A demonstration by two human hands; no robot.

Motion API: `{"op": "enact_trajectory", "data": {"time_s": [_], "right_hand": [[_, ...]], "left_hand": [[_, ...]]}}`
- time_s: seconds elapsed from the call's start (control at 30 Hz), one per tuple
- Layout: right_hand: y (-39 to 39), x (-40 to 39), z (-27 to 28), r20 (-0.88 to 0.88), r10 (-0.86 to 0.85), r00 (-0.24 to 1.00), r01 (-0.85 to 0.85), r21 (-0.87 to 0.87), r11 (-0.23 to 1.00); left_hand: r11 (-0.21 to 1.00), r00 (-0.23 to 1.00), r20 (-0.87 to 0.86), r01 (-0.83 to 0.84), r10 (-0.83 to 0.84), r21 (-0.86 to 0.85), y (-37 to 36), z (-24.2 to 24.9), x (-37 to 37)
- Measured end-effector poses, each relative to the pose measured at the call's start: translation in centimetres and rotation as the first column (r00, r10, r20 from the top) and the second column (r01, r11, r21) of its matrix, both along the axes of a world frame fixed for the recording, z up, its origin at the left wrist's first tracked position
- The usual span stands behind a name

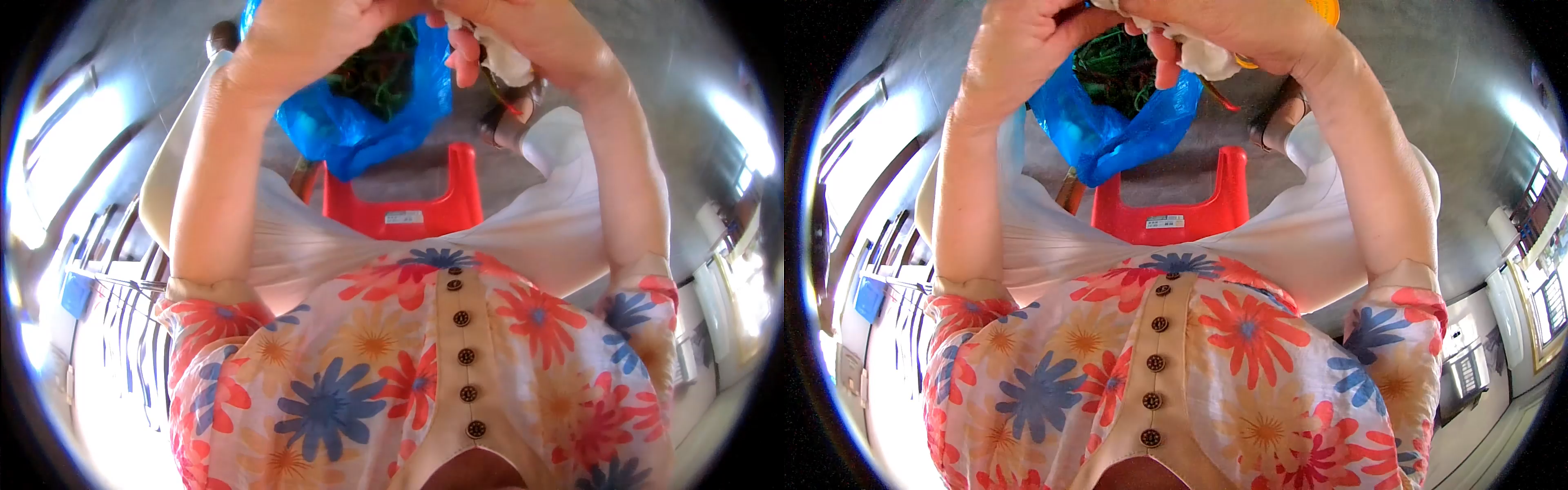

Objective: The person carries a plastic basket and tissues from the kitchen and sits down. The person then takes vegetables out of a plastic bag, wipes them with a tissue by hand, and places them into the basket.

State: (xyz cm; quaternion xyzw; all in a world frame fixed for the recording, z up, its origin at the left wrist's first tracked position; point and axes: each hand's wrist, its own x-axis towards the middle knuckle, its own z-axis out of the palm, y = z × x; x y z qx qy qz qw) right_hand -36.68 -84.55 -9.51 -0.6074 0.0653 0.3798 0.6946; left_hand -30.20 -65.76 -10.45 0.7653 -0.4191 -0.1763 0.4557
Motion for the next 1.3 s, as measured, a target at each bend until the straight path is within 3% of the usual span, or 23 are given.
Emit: {"op": "enact_trajectory", "data": {"time_s": [0.1,0.3,0.4,0.5,0.6,0.7,0.8,0.9,0.93,1.03,1.1,1.17,1.2,1.3], "right_hand": [[0.2,-0.3,0.1,-0.088,-0.107,0.990,0.118,0.131,0.984],[-0.5,-0.6,0.0,0.026,-0.134,0.991,0.127,0.181,0.975],[-0.8,-0.8,-1.2,-0.037,-0.090,0.995,0.095,0.174,0.980],[-0.9,-0.5,0.2,-0.060,-0.049,0.997,0.054,0.079,0.995],[0.2,-0.4,0.3,-0.165,-0.088,0.982,0.104,0.093,0.990],[-0.2,-0.9,-0.9,-0.086,-0.092,0.992,0.106,0.164,0.981],[-0.5,-0.6,-0.4,0.019,-0.052,0.998,0.054,-0.163,0.985],[-1.9,-0.1,-0.1,0.199,-0.078,0.977,0.140,-0.322,0.936],[-2.2,-0.3,0.8,0.231,-0.040,0.972,0.159,-0.522,0.838],[-3.1,-1.1,-1.0,0.135,-0.094,0.986,0.147,-0.463,0.874],[-2.3,-1.2,-0.6,0.003,-0.041,0.999,0.040,-0.345,0.938],[-1.6,-1.1,0.1,-0.106,0.032,0.994,-0.062,-0.298,0.953],[-1.9,-1.4,-0.8,-0.040,0.047,0.998,-0.054,-0.202,0.978],[-1.9,-1.5,-1.4,0.047,0.134,0.990,-0.127,-0.129,0.983]], "left_hand": [[0.998,0.999,-0.027,-0.046,0.044,-0.050,0.0,0.6,0.5],[0.996,0.997,0.026,-0.077,0.075,0.049,0.7,0.9,1.9],[0.957,0.976,0.049,-0.218,0.213,0.193,1.0,2.1,1.8],[0.903,0.960,-0.164,-0.145,0.228,0.404,0.0,3.1,1.6],[0.986,0.998,-0.052,-0.027,0.035,0.162,0.0,1.3,0.1],[0.985,0.997,-0.078,0.010,0.003,0.172,0.1,0.5,0.1],[0.975,0.962,-0.223,-0.114,0.157,0.192,-0.3,0.9,-0.5],[0.819,0.956,-0.135,-0.143,0.258,0.555,0.0,-0.6,-0.2],[0.843,0.958,-0.149,-0.136,0.247,0.520,0.1,-1.3,-0.4],[0.909,0.967,-0.165,-0.112,0.192,0.402,0.0,-2.1,-1.1],[0.947,0.980,-0.143,-0.088,0.138,0.309,-0.8,-1.0,-1.3],[0.939,0.957,-0.271,-0.006,0.105,0.344,-0.7,-1.5,-1.8],[0.933,0.939,-0.331,0.035,0.092,0.359,-0.6,-1.8,-1.9],[0.945,0.877,-0.477,0.101,0.064,0.312,-0.3,-1.9,-2.2]]}}
